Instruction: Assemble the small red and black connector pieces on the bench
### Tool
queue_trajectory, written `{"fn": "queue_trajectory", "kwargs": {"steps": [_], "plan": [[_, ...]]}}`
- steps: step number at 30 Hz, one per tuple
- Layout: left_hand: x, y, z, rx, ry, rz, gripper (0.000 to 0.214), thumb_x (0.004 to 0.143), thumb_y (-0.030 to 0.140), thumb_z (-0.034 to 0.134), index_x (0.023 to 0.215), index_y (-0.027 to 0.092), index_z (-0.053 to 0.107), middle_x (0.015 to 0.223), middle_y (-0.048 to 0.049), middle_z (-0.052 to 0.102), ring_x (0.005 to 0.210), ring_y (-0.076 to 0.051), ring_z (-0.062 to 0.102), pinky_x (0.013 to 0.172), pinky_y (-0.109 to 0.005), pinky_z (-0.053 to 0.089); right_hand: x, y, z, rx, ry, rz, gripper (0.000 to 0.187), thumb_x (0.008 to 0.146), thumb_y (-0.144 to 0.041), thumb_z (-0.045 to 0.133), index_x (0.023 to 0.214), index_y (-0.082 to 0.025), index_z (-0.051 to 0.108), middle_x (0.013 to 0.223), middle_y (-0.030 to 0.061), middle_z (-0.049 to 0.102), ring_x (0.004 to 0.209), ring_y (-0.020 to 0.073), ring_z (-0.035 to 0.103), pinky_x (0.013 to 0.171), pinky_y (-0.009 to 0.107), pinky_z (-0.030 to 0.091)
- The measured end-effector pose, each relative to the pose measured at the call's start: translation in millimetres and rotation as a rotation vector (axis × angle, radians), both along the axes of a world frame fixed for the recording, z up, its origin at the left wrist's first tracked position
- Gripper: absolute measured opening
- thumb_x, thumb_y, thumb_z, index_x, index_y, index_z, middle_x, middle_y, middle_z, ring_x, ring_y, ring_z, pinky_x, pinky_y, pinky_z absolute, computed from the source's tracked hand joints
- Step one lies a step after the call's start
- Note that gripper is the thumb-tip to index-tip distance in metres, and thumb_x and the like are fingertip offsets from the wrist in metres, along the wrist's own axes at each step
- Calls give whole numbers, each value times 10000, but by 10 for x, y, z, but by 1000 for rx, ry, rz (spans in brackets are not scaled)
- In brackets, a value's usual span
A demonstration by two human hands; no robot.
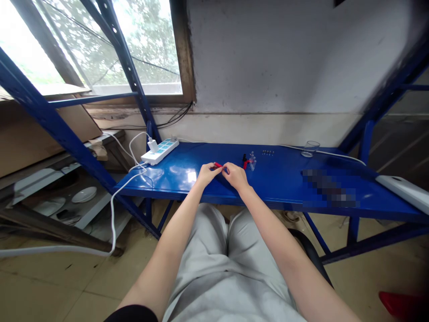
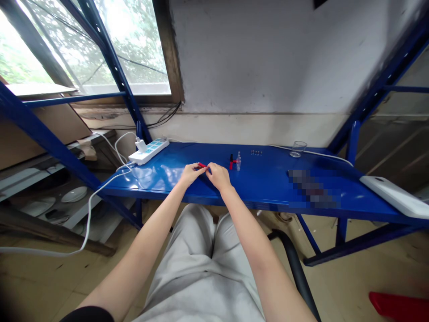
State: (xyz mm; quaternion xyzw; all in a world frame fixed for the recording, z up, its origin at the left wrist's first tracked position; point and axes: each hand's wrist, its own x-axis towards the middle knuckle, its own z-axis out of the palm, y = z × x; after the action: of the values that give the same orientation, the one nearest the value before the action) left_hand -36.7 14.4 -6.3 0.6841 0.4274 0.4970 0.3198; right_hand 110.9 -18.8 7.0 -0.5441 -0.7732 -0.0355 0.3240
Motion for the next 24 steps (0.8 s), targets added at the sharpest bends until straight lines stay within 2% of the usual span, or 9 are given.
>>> {"fn": "queue_trajectory", "kwargs": {"steps": [6,11,16,19,24], "plan": [[-5,40,1,31,68,66,247,665,383,632,693,140,660,665,-29,643,656,-154,583,633,-261,444,4,-1,-12,-22,8,37,202,843,-259,428,958,-197,583,854,38,632,720,137,562,576,222,337],[-133,183,191,103,393,244,191,643,352,625,629,162,639,645,-48,638,625,-169,572,602,-270,410,14,6,-20,-37,7,16,237,864,-252,388,996,-203,579,865,36,635,722,137,565,588,224,345],[-322,328,354,-46,693,374,153,623,337,622,595,186,624,599,-56,617,647,-203,592,613,-278,397,17,-7,-11,-50,1,28,245,875,-236,357,963,-209,584,875,35,640,722,137,565,578,222,340],[-378,364,333,-88,756,435,133,618,318,621,593,187,615,625,-75,622,693,-235,608,642,-301,407,19,-9,-7,-60,4,33,249,877,-236,351,961,-207,584,881,39,641,730,139,565,578,221,341],[-393,382,205,-54,814,483,112,647,286,593,625,185,636,707,-103,641,793,-262,614,682,-316,425,27,-4,-8,-53,11,37,245,875,-232,351,948,-206,583,874,36,638,723,135,564,577,222,342]]}}
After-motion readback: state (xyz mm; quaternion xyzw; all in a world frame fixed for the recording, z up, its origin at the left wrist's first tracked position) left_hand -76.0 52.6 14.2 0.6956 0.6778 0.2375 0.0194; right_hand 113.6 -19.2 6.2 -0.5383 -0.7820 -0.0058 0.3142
